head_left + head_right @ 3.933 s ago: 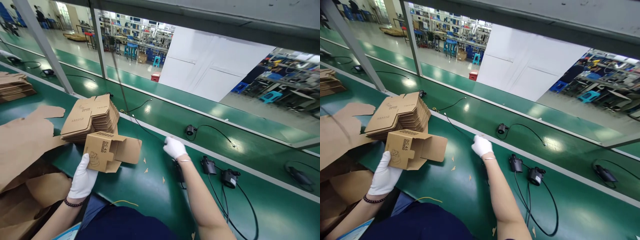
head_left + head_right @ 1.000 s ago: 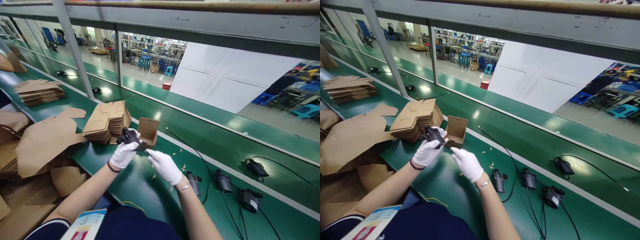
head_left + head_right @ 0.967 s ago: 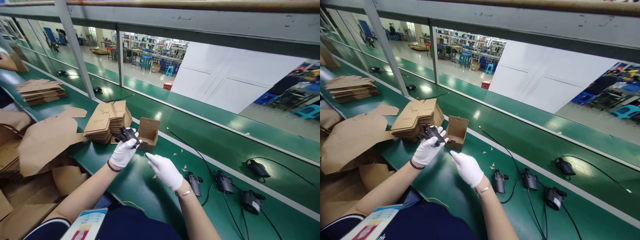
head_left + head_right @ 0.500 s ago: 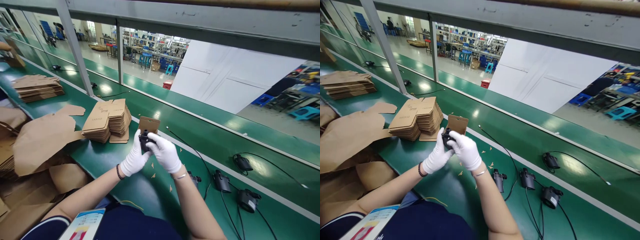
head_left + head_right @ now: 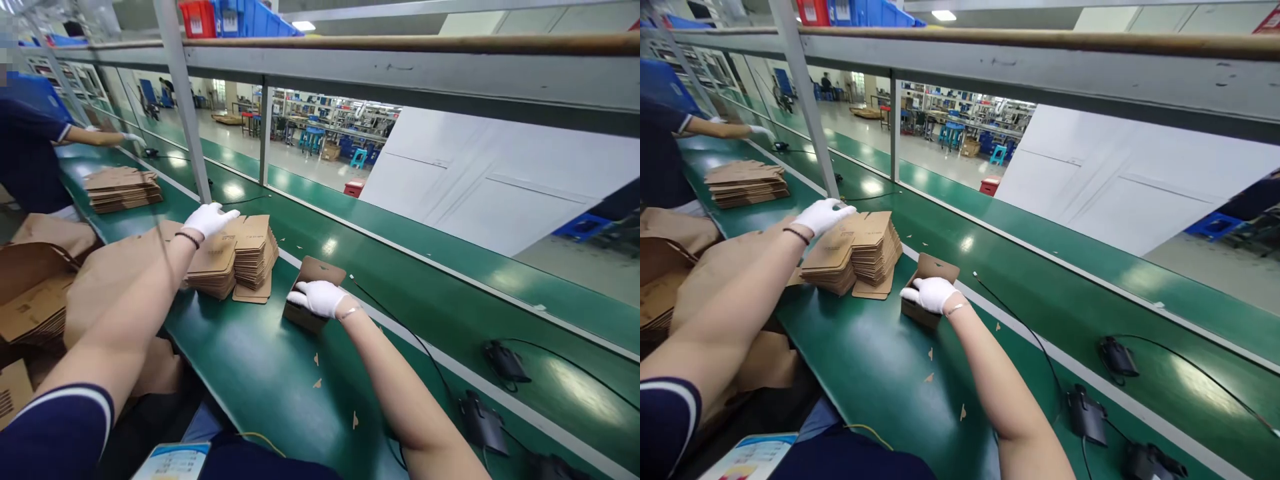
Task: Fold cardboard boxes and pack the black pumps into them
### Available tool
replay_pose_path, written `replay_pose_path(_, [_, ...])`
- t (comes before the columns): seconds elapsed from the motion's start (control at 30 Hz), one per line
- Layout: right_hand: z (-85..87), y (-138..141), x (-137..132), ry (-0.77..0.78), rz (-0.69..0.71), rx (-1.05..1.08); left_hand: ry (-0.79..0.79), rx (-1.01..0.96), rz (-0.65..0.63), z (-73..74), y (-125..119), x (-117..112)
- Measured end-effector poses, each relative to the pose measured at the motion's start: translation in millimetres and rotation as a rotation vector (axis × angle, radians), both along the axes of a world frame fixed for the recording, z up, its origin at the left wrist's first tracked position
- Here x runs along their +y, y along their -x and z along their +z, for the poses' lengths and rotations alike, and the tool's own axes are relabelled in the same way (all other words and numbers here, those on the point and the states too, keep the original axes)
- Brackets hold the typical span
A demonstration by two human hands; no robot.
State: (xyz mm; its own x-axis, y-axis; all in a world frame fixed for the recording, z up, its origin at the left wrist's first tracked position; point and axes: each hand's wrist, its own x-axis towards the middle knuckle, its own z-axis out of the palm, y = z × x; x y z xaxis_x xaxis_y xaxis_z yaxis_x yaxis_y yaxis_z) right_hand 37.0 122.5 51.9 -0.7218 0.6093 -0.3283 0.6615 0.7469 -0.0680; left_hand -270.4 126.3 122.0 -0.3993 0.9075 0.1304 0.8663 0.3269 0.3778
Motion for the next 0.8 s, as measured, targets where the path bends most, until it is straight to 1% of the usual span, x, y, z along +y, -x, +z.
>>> replay_pose_path(0.03, [-2.9,-4,-3,-0.020,-0.002,0.002,0.088,-0.016,0.061,1.5,11,14])
replay_pose_path(0.07, [-5.5,-9,-3,-0.042,-0.001,0.002,0.145,-0.033,0.103,0.8,16,26])
replay_pose_path(0.1, [-7.8,-13,-1,-0.063,-0.007,0.000,0.171,-0.034,0.121,-1.4,16,37])
replay_pose_path(0.13, [-9.6,-16,4,-0.082,-0.029,-0.005,0.174,-0.009,0.109,-4.6,12,46])
replay_pose_path(0.17, [-10.7,-20,13,-0.103,-0.071,-0.007,0.163,0.026,0.070,-8.2,3,54])
replay_pose_path(0.2, [-11.0,-22,25,-0.121,-0.124,-0.005,0.155,0.058,0.005,-11.9,-8,61])
replay_pose_path(0.27, [-9.2,-28,56,-0.154,-0.246,-0.009,0.180,0.104,-0.123,-17.9,-34,72])
replay_pose_path(0.3, [-7.4,-31,73,-0.170,-0.307,-0.018,0.208,0.115,-0.160,-20.0,-46,76])
replay_pose_path(0.33, [-5.6,-36,88,-0.184,-0.360,-0.026,0.238,0.118,-0.173,-21.5,-56,79])
replay_pose_path(0.4, [-3.2,-50,113,-0.211,-0.455,-0.021,0.269,0.132,-0.154,-23.1,-67,81])
replay_pose_path(0.47, [-4.0,-70,125,-0.251,-0.543,0.008,0.267,0.151,-0.144,-23.6,-68,80])
replay_pose_path(0.5, [-6.0,-82,126,-0.274,-0.599,0.021,0.270,0.163,-0.151,-23.5,-66,80])
replay_pose_path(0.57, [-13.7,-110,117,-0.288,-0.737,0.019,0.278,0.200,-0.170,-22.4,-59,79])
replay_pose_path(0.63, [-24.7,-138,99,-0.230,-0.859,-0.015,0.291,0.231,-0.195,-17.9,-52,79])
replay_pose_path(0.67, [-30.3,-150,88,-0.182,-0.895,-0.029,0.298,0.237,-0.207,-13.3,-51,78])
replay_pose_path(0.73, [-38.8,-170,66,-0.097,-0.919,-0.039,0.290,0.247,-0.207,2.3,-53,73])
replay_pose_path(0.8, [-40.5,-182,45,-0.057,-0.904,-0.020,0.206,0.296,-0.180,28.0,-61,58])
